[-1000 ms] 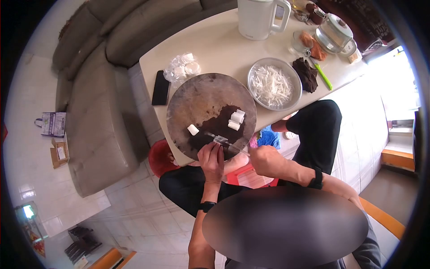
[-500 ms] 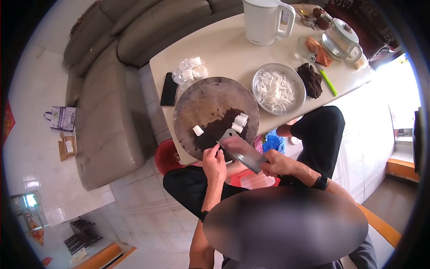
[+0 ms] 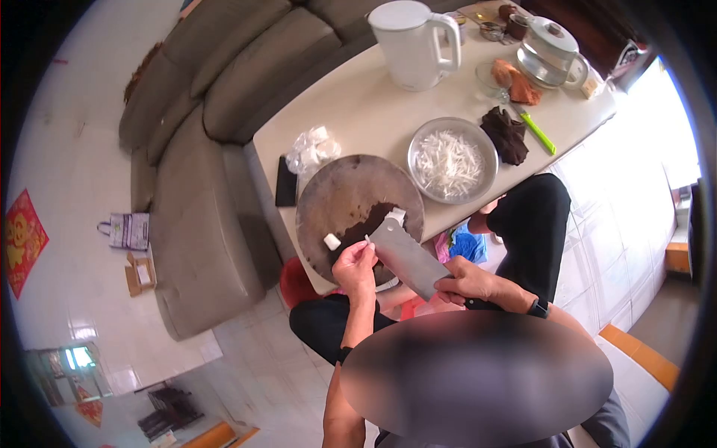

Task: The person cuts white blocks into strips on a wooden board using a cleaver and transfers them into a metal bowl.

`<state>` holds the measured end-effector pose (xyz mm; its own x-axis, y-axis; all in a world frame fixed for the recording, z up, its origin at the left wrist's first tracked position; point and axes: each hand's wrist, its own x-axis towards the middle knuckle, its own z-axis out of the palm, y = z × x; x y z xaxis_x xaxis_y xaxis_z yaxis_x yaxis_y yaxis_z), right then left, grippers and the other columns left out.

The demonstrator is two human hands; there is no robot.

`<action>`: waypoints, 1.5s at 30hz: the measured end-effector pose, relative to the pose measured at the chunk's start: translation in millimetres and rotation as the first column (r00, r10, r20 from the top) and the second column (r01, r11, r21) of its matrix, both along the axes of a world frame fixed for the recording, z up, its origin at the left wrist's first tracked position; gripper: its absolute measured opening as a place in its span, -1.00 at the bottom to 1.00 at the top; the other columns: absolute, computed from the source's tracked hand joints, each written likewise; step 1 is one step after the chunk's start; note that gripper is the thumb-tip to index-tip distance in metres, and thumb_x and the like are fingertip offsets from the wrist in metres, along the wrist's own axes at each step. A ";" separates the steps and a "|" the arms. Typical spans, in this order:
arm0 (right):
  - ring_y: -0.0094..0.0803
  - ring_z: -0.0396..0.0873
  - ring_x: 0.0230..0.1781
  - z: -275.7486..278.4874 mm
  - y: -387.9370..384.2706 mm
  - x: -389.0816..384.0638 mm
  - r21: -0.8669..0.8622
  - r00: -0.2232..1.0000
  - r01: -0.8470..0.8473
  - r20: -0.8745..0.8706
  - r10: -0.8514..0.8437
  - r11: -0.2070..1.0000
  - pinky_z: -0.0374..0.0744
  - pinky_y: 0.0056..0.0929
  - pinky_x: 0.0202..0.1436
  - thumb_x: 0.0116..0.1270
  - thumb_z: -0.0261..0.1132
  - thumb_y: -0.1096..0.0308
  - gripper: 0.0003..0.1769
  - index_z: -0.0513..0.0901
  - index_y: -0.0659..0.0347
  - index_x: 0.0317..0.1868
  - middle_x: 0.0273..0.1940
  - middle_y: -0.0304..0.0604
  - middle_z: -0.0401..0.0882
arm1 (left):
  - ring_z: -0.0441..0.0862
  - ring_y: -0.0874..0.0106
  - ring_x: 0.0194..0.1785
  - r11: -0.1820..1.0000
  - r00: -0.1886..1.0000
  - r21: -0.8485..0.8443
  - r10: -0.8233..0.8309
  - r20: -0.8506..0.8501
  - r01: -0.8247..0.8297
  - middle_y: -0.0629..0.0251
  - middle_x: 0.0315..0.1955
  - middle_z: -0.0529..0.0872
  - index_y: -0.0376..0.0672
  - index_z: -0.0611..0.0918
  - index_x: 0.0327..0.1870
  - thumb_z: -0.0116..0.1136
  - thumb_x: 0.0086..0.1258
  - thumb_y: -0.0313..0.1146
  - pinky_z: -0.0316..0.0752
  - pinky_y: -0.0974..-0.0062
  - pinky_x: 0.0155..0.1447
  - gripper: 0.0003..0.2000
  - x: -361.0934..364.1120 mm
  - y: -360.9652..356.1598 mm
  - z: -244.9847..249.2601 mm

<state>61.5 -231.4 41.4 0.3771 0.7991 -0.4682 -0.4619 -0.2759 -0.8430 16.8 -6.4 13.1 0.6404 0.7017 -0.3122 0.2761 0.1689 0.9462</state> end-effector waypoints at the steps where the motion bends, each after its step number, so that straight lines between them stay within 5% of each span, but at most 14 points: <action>1: -0.56 0.39 -0.77 2.8 -6.8 2.0 0.007 1.000 0.022 0.007 -0.023 1.000 0.34 -0.53 -0.65 0.23 0.15 0.38 -0.72 0.54 0.34 -0.60 -0.75 -0.24 0.43 | 0.60 0.57 -0.45 1.000 1.000 0.007 -0.023 0.007 0.022 0.25 -0.43 0.68 -0.39 0.63 -0.25 0.27 0.20 -0.57 0.60 0.64 -0.33 -0.87 8.5 -3.1 3.7; 7: -0.58 0.36 -0.77 9.3 -63.7 4.5 0.007 0.965 0.260 -0.023 -0.260 0.966 0.32 -0.55 -0.65 0.28 0.15 0.36 -0.70 0.53 0.33 -0.59 -0.75 -0.27 0.40 | 0.63 0.52 -0.43 0.980 0.980 -0.051 -0.191 0.056 0.193 0.26 -0.44 0.67 -0.34 0.61 -0.24 0.26 0.21 -0.57 0.64 0.56 -0.33 -0.87 64.8 -25.6 14.1; 13: -0.59 0.34 -0.75 14.4 -88.7 1.2 0.076 0.853 0.516 -0.131 -0.505 0.853 0.35 -0.56 -0.64 0.29 0.14 0.41 -0.74 0.52 0.32 -0.56 -0.69 -0.27 0.42 | 0.67 0.47 -0.22 0.914 0.914 0.045 -0.405 0.020 0.404 0.12 -0.23 0.70 -0.41 0.53 0.05 0.10 0.34 -0.59 0.60 0.59 -0.10 -0.73 116.0 -62.9 15.5; 16: -0.58 0.34 -0.75 6.3 -84.6 2.7 0.097 0.804 0.592 -0.142 -0.578 0.800 0.37 -0.55 -0.65 0.28 0.13 0.42 -0.76 0.51 0.31 -0.55 -0.69 -0.27 0.40 | 0.67 0.44 -0.22 0.819 0.842 0.357 -0.521 0.137 0.449 0.13 -0.29 0.71 -0.39 0.56 0.03 0.10 0.31 -0.59 0.56 0.55 -0.07 -0.73 131.7 -71.9 1.6; 20: -0.58 0.34 -0.74 -7.9 -81.3 0.9 0.055 0.760 0.644 -0.155 -0.631 0.763 0.40 -0.53 -0.66 0.27 0.12 0.45 -0.79 0.51 0.31 -0.53 -0.66 -0.25 0.43 | 0.67 0.43 -0.21 0.817 0.870 0.373 -0.491 0.050 0.440 0.13 -0.29 0.71 -0.35 0.60 -0.01 0.13 0.27 -0.58 0.55 0.51 -0.03 -0.74 138.6 -77.1 5.6; 22: -0.58 0.34 -0.74 -7.4 -81.4 0.9 0.049 0.755 0.650 -0.156 -0.637 0.759 0.39 -0.54 -0.66 0.27 0.13 0.45 -0.80 0.51 0.31 -0.52 -0.65 -0.24 0.44 | 0.65 0.45 -0.23 0.635 0.808 0.539 -0.566 -0.164 0.554 0.13 -0.17 0.70 -0.32 0.61 0.00 0.13 0.30 -0.55 0.54 0.54 -0.06 -0.74 140.0 -72.7 4.9; 23: -0.58 0.34 -0.74 -7.1 -81.5 0.9 0.044 0.751 0.654 -0.158 -0.641 0.755 0.38 -0.54 -0.65 0.26 0.13 0.45 -0.80 0.51 0.31 -0.52 -0.63 -0.23 0.46 | 0.65 0.45 -0.23 0.636 0.808 0.537 -0.567 -0.162 0.554 0.13 -0.17 0.70 -0.32 0.61 0.00 0.13 0.30 -0.55 0.54 0.54 -0.06 -0.74 141.4 -70.9 0.8; 25: -0.57 0.34 -0.74 -7.2 -80.3 0.9 0.041 0.745 0.661 -0.155 -0.649 0.749 0.38 -0.54 -0.65 0.26 0.13 0.45 -0.81 0.51 0.31 -0.52 -0.62 -0.22 0.47 | 0.65 0.45 -0.21 0.382 0.763 0.790 -0.627 -0.160 0.479 0.15 -0.19 0.72 -0.30 0.65 -0.08 0.10 0.33 -0.49 0.53 0.52 -0.05 -0.81 145.4 -68.8 -6.0; 31: -0.56 0.35 -0.73 -10.6 -74.0 1.2 -0.002 0.754 0.649 -0.128 -0.644 0.761 0.35 -0.54 -0.63 0.24 0.13 0.45 -0.83 0.53 0.33 -0.49 -0.59 -0.19 0.50 | 0.66 0.45 -0.19 0.650 0.773 0.528 -0.634 -0.021 0.547 0.17 -0.24 0.73 -0.32 0.66 -0.14 0.13 0.33 -0.45 0.52 0.52 -0.07 -0.82 143.0 -70.7 3.5; 35: -0.57 0.35 -0.73 -13.9 -73.7 0.9 0.002 0.755 0.646 -0.147 -0.639 0.763 0.32 -0.56 -0.63 0.22 0.14 0.45 -0.83 0.55 0.35 -0.50 -0.58 -0.18 0.52 | 0.66 0.46 -0.20 0.622 0.799 0.555 -0.585 -0.140 0.553 0.17 -0.26 0.72 -0.33 0.67 -0.18 0.19 0.30 -0.44 0.52 0.53 -0.08 -0.83 135.6 -56.7 17.2; 37: -0.57 0.35 -0.72 -7.4 -73.2 2.3 0.005 0.753 0.647 -0.159 -0.638 0.762 0.32 -0.57 -0.63 0.21 0.14 0.46 -0.83 0.56 0.35 -0.50 -0.58 -0.18 0.52 | 0.65 0.30 -0.23 0.530 0.800 0.686 -0.587 -0.127 0.498 0.12 -0.31 0.69 -0.31 0.67 -0.25 0.20 0.26 -0.45 0.52 0.43 -0.11 -0.87 128.3 -41.8 15.9; 39: -0.57 0.35 -0.72 -5.1 -72.6 3.9 0.010 0.744 0.656 -0.172 -0.645 0.754 0.31 -0.57 -0.63 0.20 0.14 0.46 -0.83 0.56 0.35 -0.51 -0.58 -0.18 0.52 | 0.63 0.28 -0.26 0.607 0.833 0.628 -0.537 -0.129 0.488 0.10 -0.31 0.66 -0.30 0.67 -0.20 0.21 0.26 -0.42 0.51 0.42 -0.11 -0.84 112.8 -23.5 15.3; 45: -0.57 0.34 -0.73 -5.8 -67.8 7.0 0.011 0.774 0.624 -0.147 -0.616 0.781 0.31 -0.58 -0.63 0.18 0.13 0.47 -0.82 0.56 0.35 -0.54 -0.56 -0.14 0.55 | 0.58 0.12 -0.05 0.504 0.820 0.654 -0.432 -0.375 0.565 0.02 -0.10 0.63 -0.33 0.58 -0.03 0.39 0.04 -0.38 0.46 0.28 0.06 -0.56 38.6 -3.6 17.0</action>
